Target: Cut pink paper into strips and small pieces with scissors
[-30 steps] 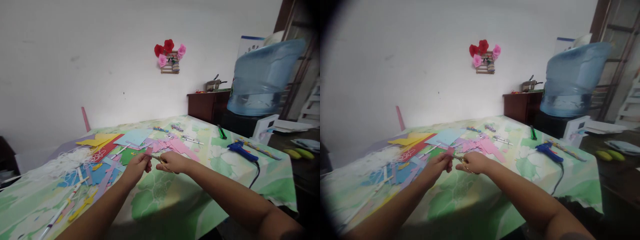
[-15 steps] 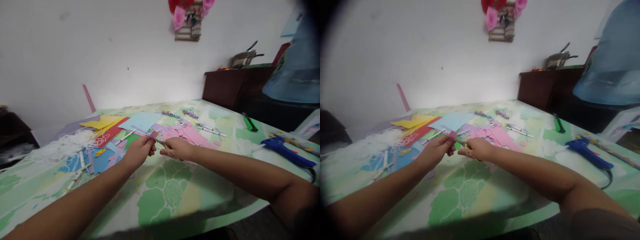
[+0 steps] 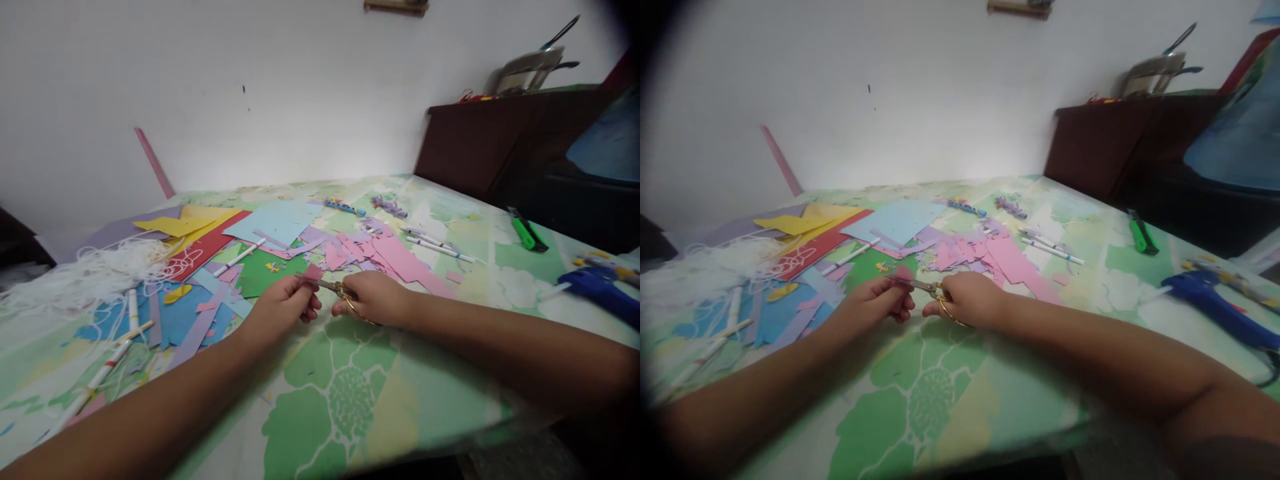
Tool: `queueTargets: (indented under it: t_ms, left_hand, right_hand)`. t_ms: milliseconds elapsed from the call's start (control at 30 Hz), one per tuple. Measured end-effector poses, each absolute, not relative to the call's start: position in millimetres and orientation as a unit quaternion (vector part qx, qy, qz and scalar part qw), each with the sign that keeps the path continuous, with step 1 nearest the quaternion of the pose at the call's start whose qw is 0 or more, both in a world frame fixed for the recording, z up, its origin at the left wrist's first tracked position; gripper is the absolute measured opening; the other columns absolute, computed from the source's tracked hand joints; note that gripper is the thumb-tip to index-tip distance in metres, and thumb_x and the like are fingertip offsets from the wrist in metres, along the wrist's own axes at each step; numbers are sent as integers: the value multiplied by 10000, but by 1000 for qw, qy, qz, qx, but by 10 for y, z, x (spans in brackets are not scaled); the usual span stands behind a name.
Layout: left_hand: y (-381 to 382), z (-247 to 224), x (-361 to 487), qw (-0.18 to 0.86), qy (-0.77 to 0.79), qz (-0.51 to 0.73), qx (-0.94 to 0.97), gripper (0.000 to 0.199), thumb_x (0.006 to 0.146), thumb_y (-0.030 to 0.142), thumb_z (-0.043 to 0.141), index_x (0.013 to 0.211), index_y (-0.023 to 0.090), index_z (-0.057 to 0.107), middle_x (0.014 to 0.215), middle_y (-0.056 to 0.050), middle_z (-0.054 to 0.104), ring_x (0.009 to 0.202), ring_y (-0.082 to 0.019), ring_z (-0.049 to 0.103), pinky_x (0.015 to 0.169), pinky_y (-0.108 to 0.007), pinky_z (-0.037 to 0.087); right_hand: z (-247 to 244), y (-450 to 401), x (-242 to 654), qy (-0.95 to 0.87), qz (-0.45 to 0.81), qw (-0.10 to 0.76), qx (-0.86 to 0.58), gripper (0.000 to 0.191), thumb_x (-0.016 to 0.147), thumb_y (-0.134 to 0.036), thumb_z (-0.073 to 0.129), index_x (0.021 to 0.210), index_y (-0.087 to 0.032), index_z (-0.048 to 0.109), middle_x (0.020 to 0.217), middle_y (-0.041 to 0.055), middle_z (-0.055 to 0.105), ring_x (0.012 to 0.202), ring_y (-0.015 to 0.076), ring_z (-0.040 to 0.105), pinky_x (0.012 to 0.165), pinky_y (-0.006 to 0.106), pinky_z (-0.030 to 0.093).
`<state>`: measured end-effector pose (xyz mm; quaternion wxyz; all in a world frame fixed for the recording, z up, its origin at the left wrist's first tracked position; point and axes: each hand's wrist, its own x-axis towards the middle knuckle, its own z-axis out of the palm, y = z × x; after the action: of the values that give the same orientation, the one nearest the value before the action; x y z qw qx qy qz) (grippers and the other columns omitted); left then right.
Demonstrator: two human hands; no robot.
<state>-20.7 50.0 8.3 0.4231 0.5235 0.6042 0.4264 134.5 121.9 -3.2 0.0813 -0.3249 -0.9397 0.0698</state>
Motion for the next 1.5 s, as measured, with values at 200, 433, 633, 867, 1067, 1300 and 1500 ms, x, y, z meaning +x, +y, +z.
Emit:
queueTargets:
  t_ms: [200, 433, 633, 867, 1067, 1300, 1500]
  left_hand:
    - [453, 83, -230, 430, 597, 435, 519, 177, 705, 271, 412, 595, 152, 483, 536, 20, 537, 464, -64, 472, 474, -185, 369]
    - [481, 25, -291, 446, 581, 523, 435, 175, 669, 299, 439, 572, 158, 476, 458, 35, 489, 407, -68, 437, 416, -187, 342]
    - [503, -14, -292, 431, 597, 555, 389, 145, 649, 267, 435, 561, 155, 467, 463, 36, 485, 406, -75, 440, 398, -190, 342]
    - [478, -24, -266, 404, 587, 546, 440, 178, 689, 310, 421, 655, 150, 493, 520, 29, 496, 458, -77, 460, 449, -193, 358]
    - [450, -10, -216, 369, 607, 506, 490, 185, 710, 299, 407, 614, 162, 487, 500, 41, 491, 459, -75, 456, 473, -196, 365]
    - [389, 14, -146, 379, 610, 458, 525, 165, 706, 261, 410, 596, 172, 494, 475, 58, 494, 441, -67, 454, 452, -187, 348]
    - [368, 2, -165, 371, 597, 448, 552, 174, 716, 261, 400, 589, 174, 481, 484, 51, 493, 459, -72, 453, 476, -196, 357]
  right_hand:
    - [-17, 1209, 1355, -942, 78, 66, -319, 428, 644, -576, 389, 615, -160, 485, 547, 5, 486, 472, 88, 358, 419, 198, 193]
    - [3, 1188, 1375, -939, 84, 73, -325, 469, 642, -613, 346, 619, -162, 473, 566, 9, 488, 487, 92, 363, 438, 201, 204]
    - [-9, 1159, 1378, -933, 77, 83, -341, 481, 652, -618, 316, 598, -163, 460, 545, 7, 479, 468, 88, 344, 434, 203, 195]
    - [3, 1168, 1416, -919, 98, 57, -378, 520, 657, -638, 268, 602, -167, 481, 527, 7, 479, 438, 83, 331, 424, 209, 182]
    - [21, 1173, 1419, -920, 120, 46, -371, 498, 647, -624, 315, 613, -161, 494, 535, 9, 483, 441, 82, 347, 427, 211, 185]
    - [2, 1145, 1441, -933, 120, 52, -336, 481, 653, -614, 323, 602, -162, 479, 525, 0, 480, 454, 82, 349, 431, 205, 185]
    - [19, 1095, 1426, -933, 132, 56, -329, 477, 651, -610, 334, 596, -157, 474, 514, -7, 466, 453, 78, 340, 427, 203, 175]
